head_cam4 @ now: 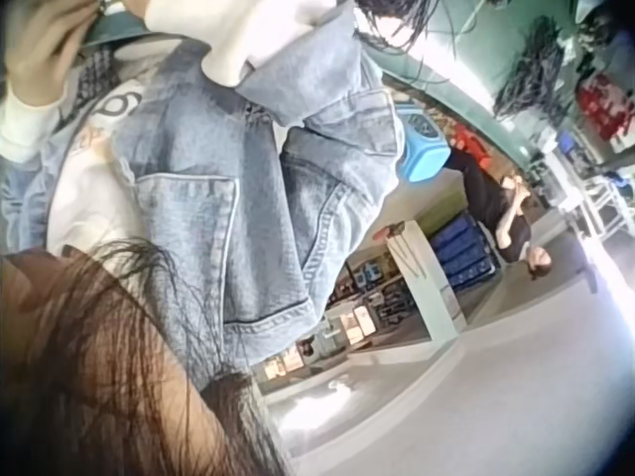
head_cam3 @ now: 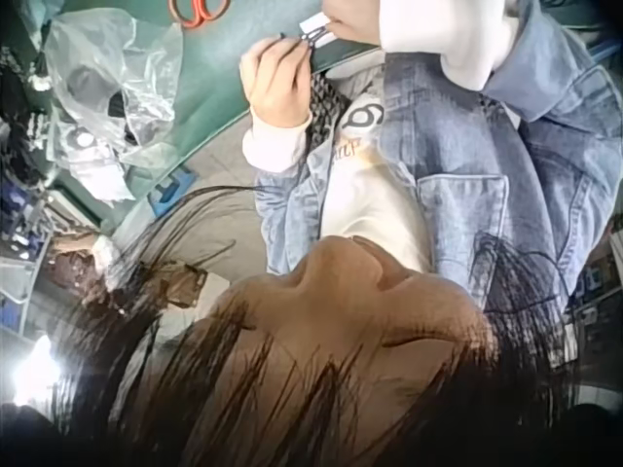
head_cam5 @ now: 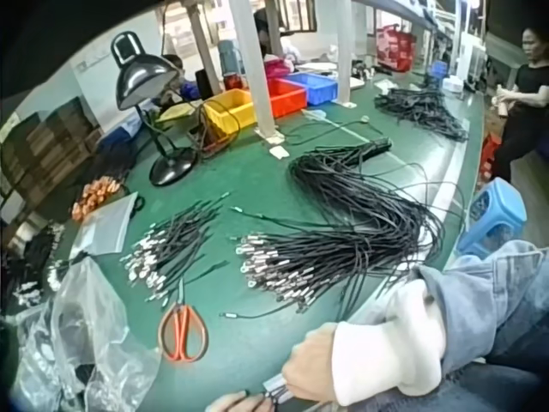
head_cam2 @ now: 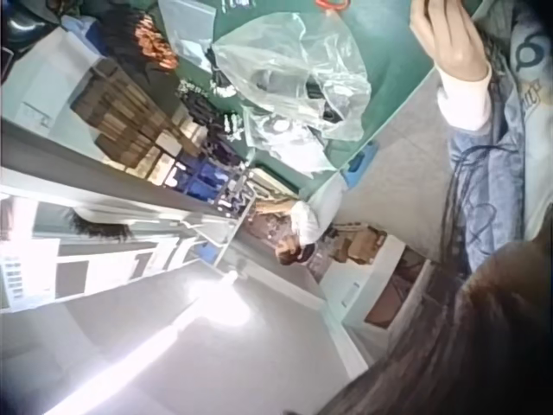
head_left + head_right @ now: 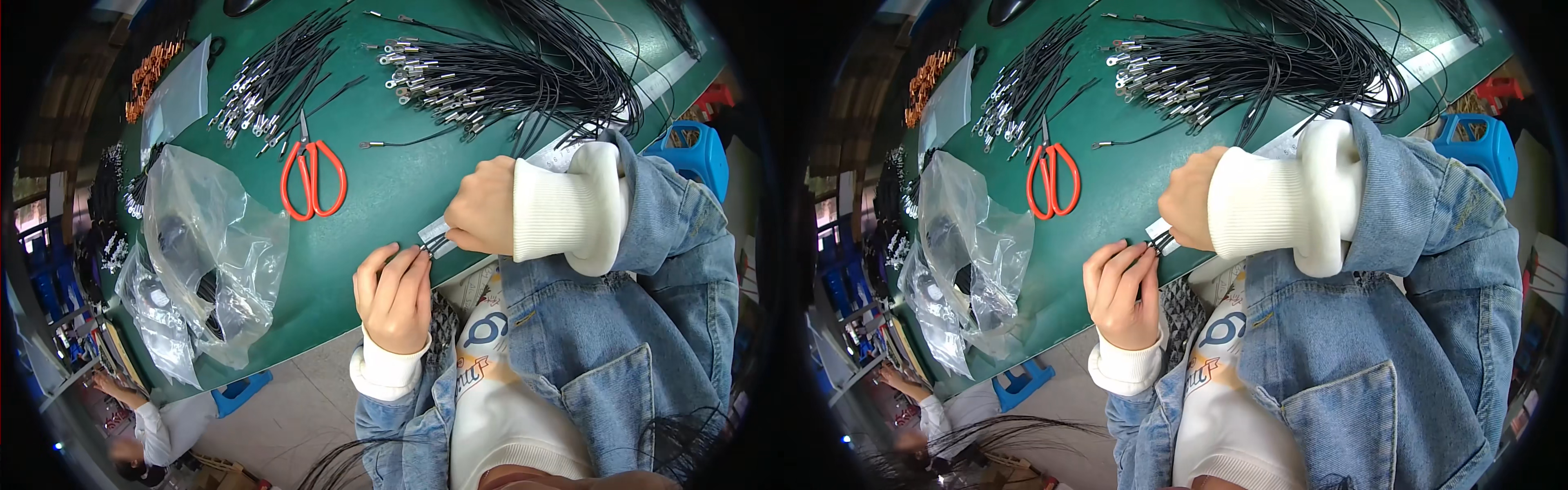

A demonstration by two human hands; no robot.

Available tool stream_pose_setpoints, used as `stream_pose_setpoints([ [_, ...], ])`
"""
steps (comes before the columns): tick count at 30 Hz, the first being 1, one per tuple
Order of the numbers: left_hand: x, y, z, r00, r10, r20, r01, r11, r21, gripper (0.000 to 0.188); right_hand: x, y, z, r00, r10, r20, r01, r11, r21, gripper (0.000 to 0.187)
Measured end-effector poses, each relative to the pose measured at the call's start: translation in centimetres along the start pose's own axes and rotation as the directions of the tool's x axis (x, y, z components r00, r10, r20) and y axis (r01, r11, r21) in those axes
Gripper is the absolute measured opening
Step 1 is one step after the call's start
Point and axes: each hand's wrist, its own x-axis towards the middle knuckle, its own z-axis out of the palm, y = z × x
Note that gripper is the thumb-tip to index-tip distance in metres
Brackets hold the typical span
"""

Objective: The person measures black wires against a ruler on a workbench, trims them with scissors, and aligns the wire ends by hand.

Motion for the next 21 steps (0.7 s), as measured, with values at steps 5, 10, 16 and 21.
stream_pose_setpoints([
  [5,0.4,-0.2,-0.3,0.999,0.04,0.032,-0.04,0.999,-0.001,0.02,-0.2,-0.2,0.5,1.0,-0.004,0.01,0.004,1.0,-0.009,0.025],
  [10,0.9,-0.3,0.2,0.998,0.041,0.045,-0.036,0.994,-0.105,0.02,-0.4,0.3,0.9,1.0,-0.001,0.009,0.001,1.0,0.012,0.025],
  [16,0.7,-0.4,0.0,0.998,0.069,0.007,-0.068,0.994,-0.087,0.022,-0.6,0.5,0.2,0.999,-0.045,-0.011,0.046,0.993,0.106,0.028],
  [21,0.0,-1.1,-1.2,0.997,0.066,-0.033,-0.07,0.99,-0.125,0.023,0.2,-0.2,-0.4,0.993,-0.108,-0.046,0.112,0.989,0.098,0.024],
])
